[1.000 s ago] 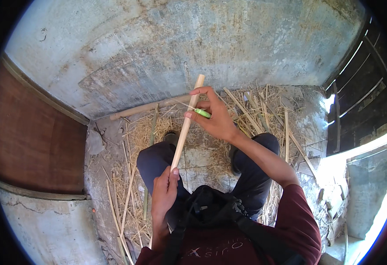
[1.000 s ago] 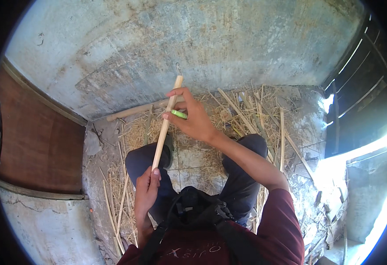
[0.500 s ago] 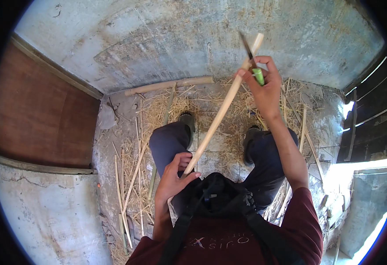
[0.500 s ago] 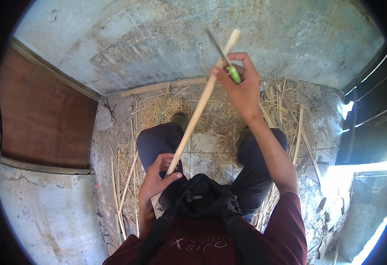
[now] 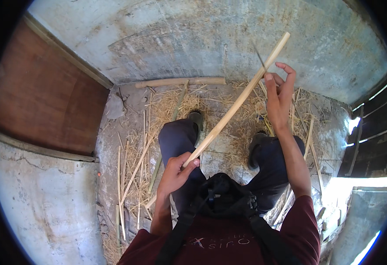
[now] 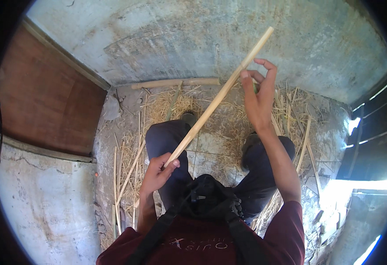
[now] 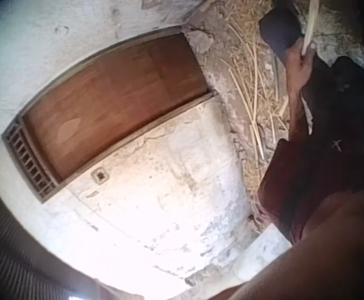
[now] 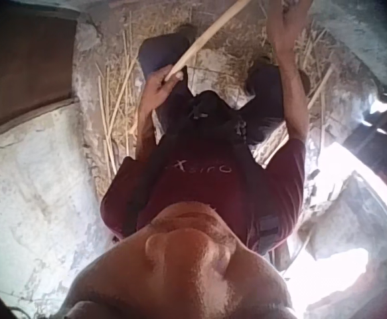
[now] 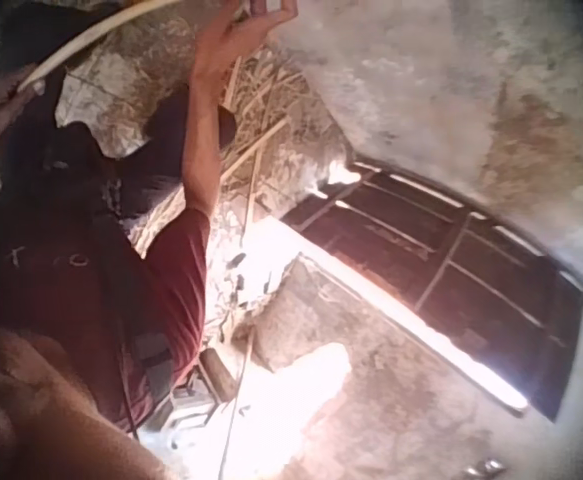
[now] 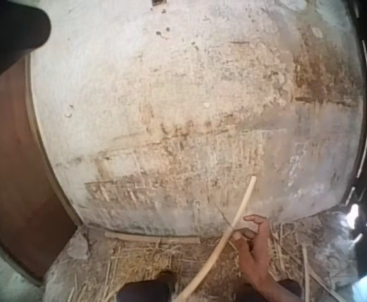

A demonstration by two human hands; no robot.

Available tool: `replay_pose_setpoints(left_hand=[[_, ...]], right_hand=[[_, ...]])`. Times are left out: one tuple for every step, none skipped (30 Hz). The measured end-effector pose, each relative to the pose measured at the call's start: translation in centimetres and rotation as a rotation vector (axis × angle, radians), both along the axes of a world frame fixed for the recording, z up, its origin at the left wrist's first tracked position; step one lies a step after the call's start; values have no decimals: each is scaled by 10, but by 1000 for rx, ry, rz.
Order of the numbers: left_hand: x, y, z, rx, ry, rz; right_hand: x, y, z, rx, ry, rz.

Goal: The person shaves a long wooden pole using a knife held in the right hand. The person uses the knife to peel strips of wood from the surface of the pole while holding the pole with the left hand.

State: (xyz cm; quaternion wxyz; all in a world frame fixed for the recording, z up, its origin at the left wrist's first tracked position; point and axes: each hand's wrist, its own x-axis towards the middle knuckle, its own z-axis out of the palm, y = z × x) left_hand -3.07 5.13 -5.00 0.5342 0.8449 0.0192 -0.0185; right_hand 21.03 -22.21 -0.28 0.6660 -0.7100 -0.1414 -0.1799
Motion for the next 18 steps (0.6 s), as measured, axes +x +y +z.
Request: replay_pose_setpoints(left_hand=[[4,-3,2,10,-33,-4],[7,-7,4,-17,-39,5],[9,-10,6,-43,-45,14],[12,-13,8,-71,-52,14],[13,-16,11,-119,-34,19],[13,-18,14,-168,-16,23],[13,-20,16,-217,4,30],[15,-23,20,-279,15,32],[17,-26,24,-341,25,33],[18,-28,28,-401,39,34],[18,-31,32,-397,45,46],[19,-34,35,-393,51,58],[20,-37,38,-390,56,67],[21,-39,40,-394,52,68],[21,-41,42,-399,47,68],[22,-42,43,-401,43,70],[22,-43,43,-423,40,62],[22,-43,43,-445,37,53]], right_hand=[[-4,4,-1,21,-30,44],[-9,10,-2,41,-59,88],[-13,14,-4,62,-88,133],[-17,12,-10,-25,-194,129],[-20,13,-18,-108,-296,131],[-22,14,-23,-191,-399,131],[-24,15,-24,-208,-484,179],[-26,18,-24,-225,-569,227],[-27,22,-23,-242,-654,274],[-30,26,-20,-245,-701,291],[-33,29,-17,-258,-739,300],[-35,31,-16,-272,-778,308],[-37,32,-15,-288,-818,314],[-39,32,-15,-322,-830,323],[-41,32,-16,-356,-842,331],[-43,32,-16,-389,-854,340],[-44,33,-16,-387,-868,350],[-45,35,-17,-386,-881,359]])
